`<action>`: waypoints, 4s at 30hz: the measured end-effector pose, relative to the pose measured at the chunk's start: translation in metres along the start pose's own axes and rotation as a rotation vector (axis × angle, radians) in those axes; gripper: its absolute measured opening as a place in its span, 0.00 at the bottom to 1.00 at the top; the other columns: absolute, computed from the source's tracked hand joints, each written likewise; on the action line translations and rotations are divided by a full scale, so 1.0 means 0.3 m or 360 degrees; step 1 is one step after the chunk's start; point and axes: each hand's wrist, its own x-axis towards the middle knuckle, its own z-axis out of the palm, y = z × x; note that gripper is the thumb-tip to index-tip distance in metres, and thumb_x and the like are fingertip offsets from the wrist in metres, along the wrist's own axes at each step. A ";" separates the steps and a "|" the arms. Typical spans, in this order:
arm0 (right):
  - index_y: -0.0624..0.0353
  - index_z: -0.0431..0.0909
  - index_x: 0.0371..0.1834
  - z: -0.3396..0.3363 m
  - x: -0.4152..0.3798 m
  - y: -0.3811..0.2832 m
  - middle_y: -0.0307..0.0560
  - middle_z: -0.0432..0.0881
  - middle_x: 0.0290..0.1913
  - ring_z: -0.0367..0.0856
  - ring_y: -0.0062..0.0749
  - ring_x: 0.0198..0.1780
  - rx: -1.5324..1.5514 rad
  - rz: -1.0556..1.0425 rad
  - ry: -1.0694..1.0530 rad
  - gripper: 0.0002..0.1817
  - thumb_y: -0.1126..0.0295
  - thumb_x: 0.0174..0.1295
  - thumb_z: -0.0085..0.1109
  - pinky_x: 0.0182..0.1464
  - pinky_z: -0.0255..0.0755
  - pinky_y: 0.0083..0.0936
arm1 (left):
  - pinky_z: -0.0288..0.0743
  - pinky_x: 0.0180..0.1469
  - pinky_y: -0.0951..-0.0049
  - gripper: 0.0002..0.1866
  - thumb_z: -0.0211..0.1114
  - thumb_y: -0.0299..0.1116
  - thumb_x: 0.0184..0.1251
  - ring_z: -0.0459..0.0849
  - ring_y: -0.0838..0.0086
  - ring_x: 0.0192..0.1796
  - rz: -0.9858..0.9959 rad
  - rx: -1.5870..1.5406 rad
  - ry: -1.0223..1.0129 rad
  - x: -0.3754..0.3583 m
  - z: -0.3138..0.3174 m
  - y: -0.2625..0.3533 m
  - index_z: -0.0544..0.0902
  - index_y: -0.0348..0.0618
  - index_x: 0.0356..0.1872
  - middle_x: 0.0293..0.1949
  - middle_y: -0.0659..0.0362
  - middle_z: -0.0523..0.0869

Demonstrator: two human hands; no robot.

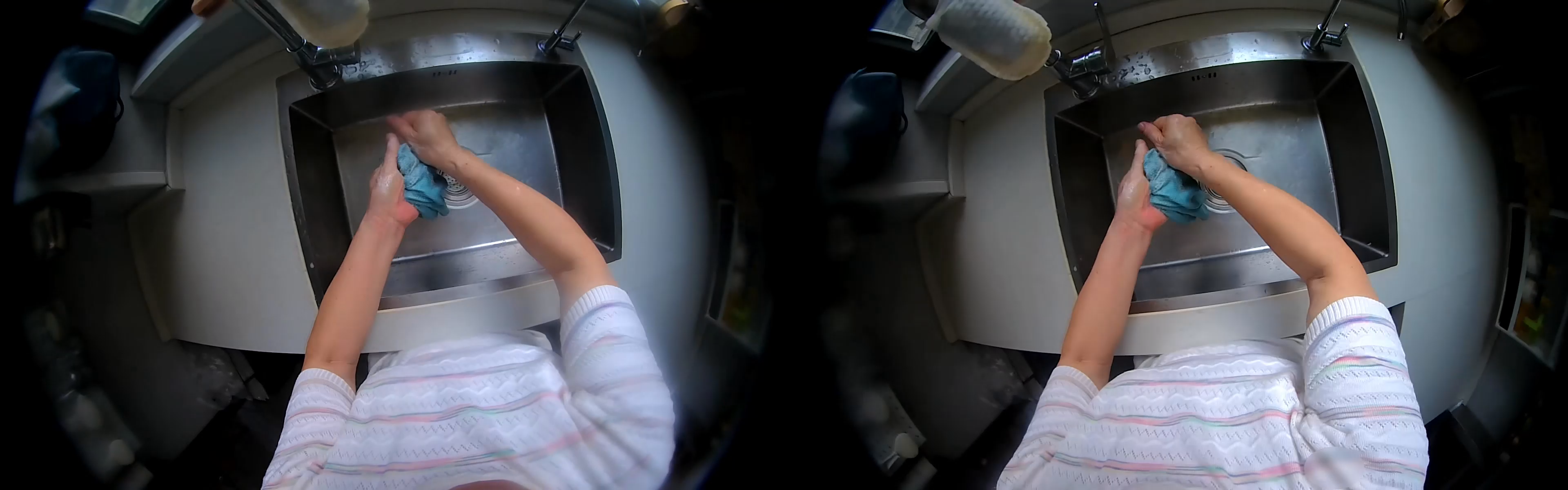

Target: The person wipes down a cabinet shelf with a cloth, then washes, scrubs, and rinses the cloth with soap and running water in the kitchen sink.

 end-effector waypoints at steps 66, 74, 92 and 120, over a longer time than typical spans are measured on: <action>0.54 0.78 0.20 0.059 -0.038 -0.040 0.52 0.79 0.23 0.78 0.49 0.29 -0.0535 -0.0321 0.0274 0.20 0.55 0.61 0.43 0.34 0.71 0.40 | 0.72 0.43 0.69 0.18 0.47 0.45 0.67 0.78 0.71 0.41 0.0284 0.0001 0.0116 0.059 -0.050 -0.040 0.73 0.39 0.43 0.38 0.59 0.77; 0.56 0.77 0.19 0.071 -0.035 -0.029 0.52 0.78 0.24 0.76 0.50 0.28 -0.0489 -0.0355 0.0315 0.19 0.57 0.61 0.44 0.32 0.69 0.40 | 0.73 0.44 0.69 0.18 0.45 0.45 0.68 0.78 0.71 0.41 0.0304 -0.0059 0.0072 0.059 -0.048 -0.035 0.73 0.39 0.42 0.37 0.59 0.77; 0.57 0.76 0.38 -0.268 -0.126 0.217 0.36 0.76 0.35 0.73 0.21 0.38 0.1282 0.0314 -0.0844 0.15 0.58 0.53 0.61 0.45 0.66 0.19 | 0.68 0.54 0.63 0.15 0.52 0.39 0.66 0.77 0.65 0.47 0.0075 -0.0027 -0.0113 -0.049 -0.100 0.166 0.77 0.37 0.41 0.41 0.54 0.80; 0.57 0.70 0.25 -0.235 -0.121 0.061 0.38 0.75 0.29 0.72 0.19 0.30 0.1429 0.0208 -0.0624 0.09 0.69 0.51 0.61 0.35 0.69 0.19 | 0.65 0.54 0.68 0.08 0.54 0.34 0.64 0.76 0.70 0.46 0.0415 0.0104 -0.0357 -0.020 -0.092 0.127 0.76 0.42 0.37 0.40 0.58 0.80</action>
